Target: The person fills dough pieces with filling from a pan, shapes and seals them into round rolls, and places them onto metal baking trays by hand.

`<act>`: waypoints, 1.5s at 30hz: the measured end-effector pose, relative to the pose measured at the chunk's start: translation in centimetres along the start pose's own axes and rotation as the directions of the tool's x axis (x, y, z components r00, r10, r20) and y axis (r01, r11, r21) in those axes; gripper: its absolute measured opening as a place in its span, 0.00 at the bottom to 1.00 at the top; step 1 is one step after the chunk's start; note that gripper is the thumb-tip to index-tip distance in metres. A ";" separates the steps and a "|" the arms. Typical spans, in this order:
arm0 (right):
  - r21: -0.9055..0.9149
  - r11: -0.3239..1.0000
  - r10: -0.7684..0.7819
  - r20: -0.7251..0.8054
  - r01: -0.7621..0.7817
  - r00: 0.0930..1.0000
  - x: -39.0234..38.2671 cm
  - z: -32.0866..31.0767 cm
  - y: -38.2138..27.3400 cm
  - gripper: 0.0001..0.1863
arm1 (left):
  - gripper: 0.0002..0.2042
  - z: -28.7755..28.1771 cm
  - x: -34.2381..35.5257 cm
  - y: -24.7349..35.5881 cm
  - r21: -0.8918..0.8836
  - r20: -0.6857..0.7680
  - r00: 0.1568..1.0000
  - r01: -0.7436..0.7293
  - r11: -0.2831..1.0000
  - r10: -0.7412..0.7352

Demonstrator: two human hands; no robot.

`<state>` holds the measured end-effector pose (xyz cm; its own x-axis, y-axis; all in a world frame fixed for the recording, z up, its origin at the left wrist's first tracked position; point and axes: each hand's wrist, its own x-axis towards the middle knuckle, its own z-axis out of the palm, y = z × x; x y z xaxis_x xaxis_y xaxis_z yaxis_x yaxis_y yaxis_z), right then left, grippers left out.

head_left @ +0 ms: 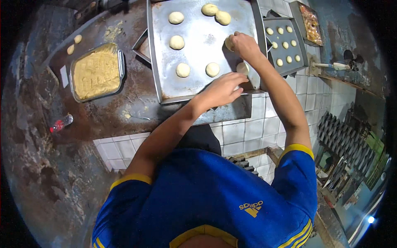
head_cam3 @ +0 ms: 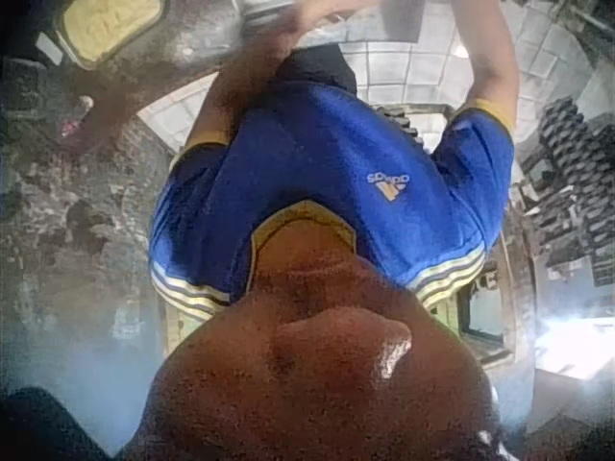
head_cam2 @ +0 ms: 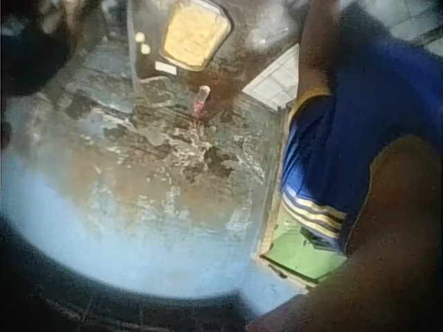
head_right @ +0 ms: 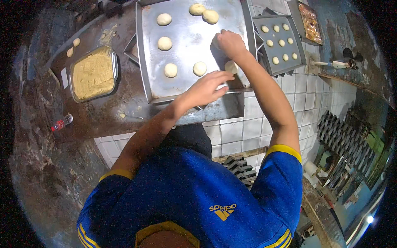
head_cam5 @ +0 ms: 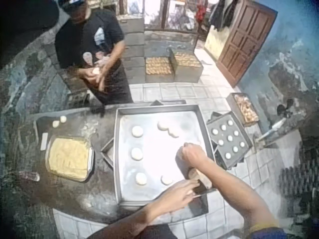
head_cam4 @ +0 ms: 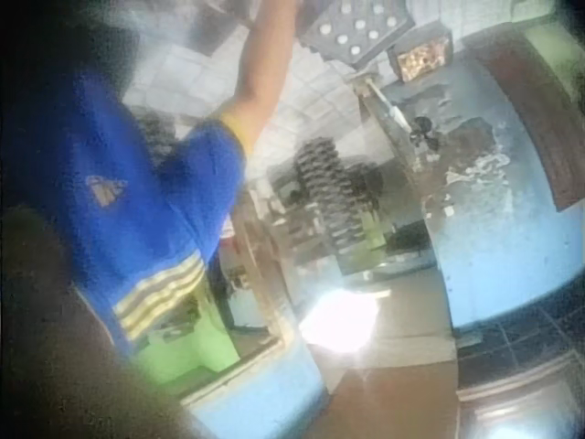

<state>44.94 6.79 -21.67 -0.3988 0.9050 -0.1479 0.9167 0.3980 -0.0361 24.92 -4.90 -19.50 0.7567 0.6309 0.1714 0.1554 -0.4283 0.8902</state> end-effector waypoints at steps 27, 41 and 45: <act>0.911 -0.104 0.541 -0.285 0.399 0.792 7.0 -17.2 -45.2 0.11 | 0.26 -29.9 -23.9 6.0 -0.816 -0.576 0.681 -0.446 0.367 -0.452; 0.995 0.098 0.303 -0.037 0.008 0.952 11.2 -22.0 -58.0 0.20 | 0.17 -37.6 -37.7 4.2 -0.536 -0.836 0.350 -0.352 0.767 -0.423; 0.998 0.055 -0.152 0.046 -0.038 0.987 11.6 -23.4 -59.2 0.16 | 0.16 -37.3 -40.2 -0.3 -0.692 -0.703 0.519 -0.341 0.636 -0.486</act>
<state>-14.62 -2.74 1.83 -0.5321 0.8260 -0.1858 0.0918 -0.1619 -0.9825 -29.19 -5.98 -10.96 -0.1289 0.9905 -0.0473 -0.5988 -0.0397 0.7999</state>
